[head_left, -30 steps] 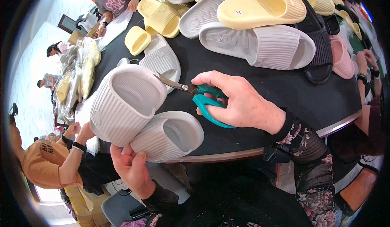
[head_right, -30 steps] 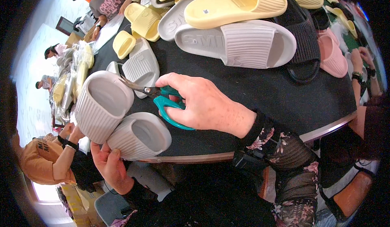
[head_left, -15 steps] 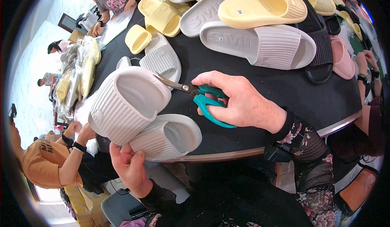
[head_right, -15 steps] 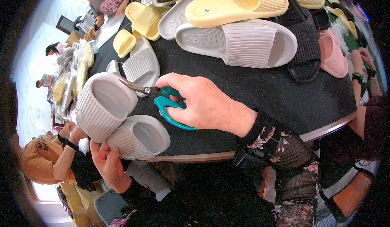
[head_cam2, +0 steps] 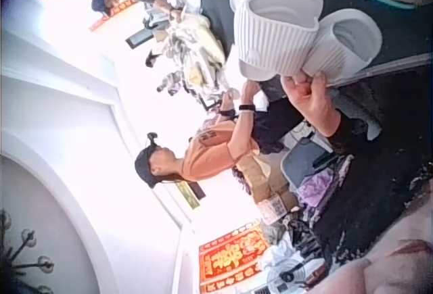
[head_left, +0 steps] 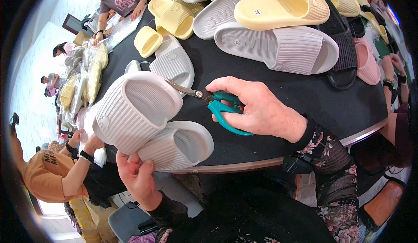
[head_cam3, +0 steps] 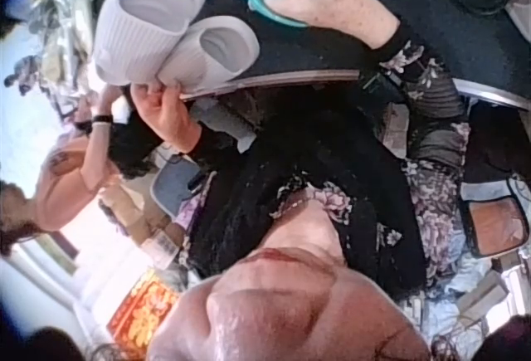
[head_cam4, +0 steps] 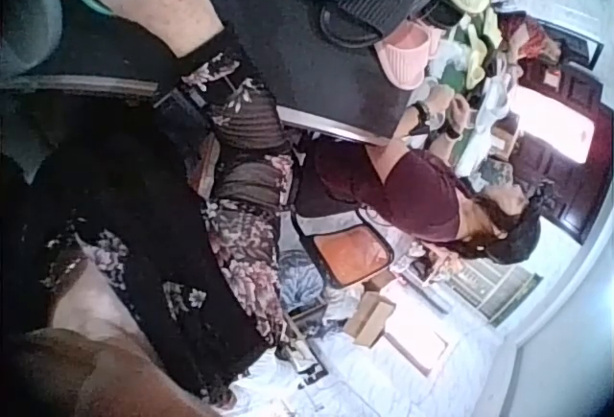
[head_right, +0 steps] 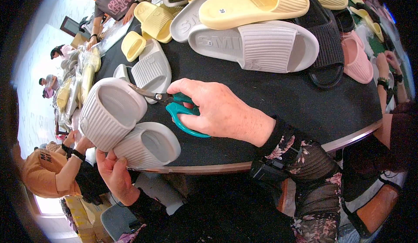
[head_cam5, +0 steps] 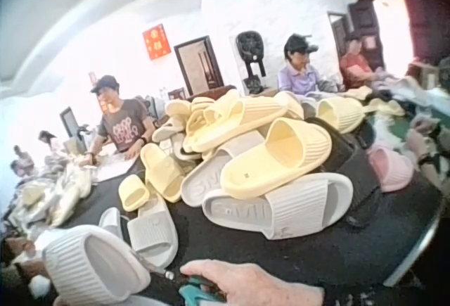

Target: The recorder uses scissors to trim excess material or threads from mass-produced plastic sandals in a manufacturing setting.

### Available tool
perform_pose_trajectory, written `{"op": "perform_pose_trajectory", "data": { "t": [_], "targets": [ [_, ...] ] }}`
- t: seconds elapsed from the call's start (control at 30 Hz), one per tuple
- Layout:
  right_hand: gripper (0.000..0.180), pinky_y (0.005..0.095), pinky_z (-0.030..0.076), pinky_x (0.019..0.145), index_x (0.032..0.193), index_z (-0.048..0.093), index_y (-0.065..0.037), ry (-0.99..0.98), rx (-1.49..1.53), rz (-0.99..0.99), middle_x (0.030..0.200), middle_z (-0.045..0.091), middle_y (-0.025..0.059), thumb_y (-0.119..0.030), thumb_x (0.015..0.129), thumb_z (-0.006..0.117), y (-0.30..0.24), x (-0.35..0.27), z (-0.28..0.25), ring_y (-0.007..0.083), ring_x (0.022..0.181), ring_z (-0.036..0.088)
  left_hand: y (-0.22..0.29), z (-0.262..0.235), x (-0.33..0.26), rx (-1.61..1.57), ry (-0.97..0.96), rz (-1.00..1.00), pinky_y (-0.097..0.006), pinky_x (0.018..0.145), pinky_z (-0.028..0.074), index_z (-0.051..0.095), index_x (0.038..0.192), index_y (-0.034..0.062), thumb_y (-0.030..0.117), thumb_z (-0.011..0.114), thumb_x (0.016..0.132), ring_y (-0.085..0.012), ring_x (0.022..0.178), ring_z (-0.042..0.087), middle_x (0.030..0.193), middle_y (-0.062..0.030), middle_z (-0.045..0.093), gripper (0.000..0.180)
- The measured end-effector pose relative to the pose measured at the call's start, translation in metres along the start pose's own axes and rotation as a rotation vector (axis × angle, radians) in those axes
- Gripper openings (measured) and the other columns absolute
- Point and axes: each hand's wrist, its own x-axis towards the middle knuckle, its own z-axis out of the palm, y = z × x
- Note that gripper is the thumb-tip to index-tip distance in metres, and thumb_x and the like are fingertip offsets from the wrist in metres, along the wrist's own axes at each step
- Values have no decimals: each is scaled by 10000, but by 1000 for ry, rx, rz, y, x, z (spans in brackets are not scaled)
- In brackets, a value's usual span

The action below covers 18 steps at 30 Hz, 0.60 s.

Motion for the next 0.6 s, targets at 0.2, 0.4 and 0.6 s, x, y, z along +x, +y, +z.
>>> {"op": "perform_pose_trajectory", "data": {
  "t": [0.2, 0.4, 0.6],
  "targets": [
    [391, 285, 528, 770, 1158, 514, -18, 15, 7, 8, 980, 635, 109, -52, 794, 654, 4, 0, 2, 176, 863, 657, -1, -3, 0, -6, -10, -9, -313, 914, 424, 332, 1305, -59, -152, 491, 719, -248, 1115, 557, 1215, -237, 562, 614],
    [359, 344, 529, 684, 1101, 531, -17, 100, 53, -21, 906, 633, 176, -110, 778, 658, 3, 2, 1, 273, 775, 660, -1, -3, -1, -9, -21, -24, -300, 899, 432, 334, 1308, -53, -152, 504, 736, -243, 1087, 576, 1209, -225, 569, 604],
    [346, 359, 525, 665, 1087, 533, -15, 87, 54, -41, 873, 632, 188, -108, 778, 657, 8, 0, 4, 287, 760, 658, -1, -4, -2, 19, -45, -43, -305, 900, 433, 339, 1302, -56, -153, 492, 738, -243, 1099, 568, 1228, -223, 559, 592]
  ]
}}
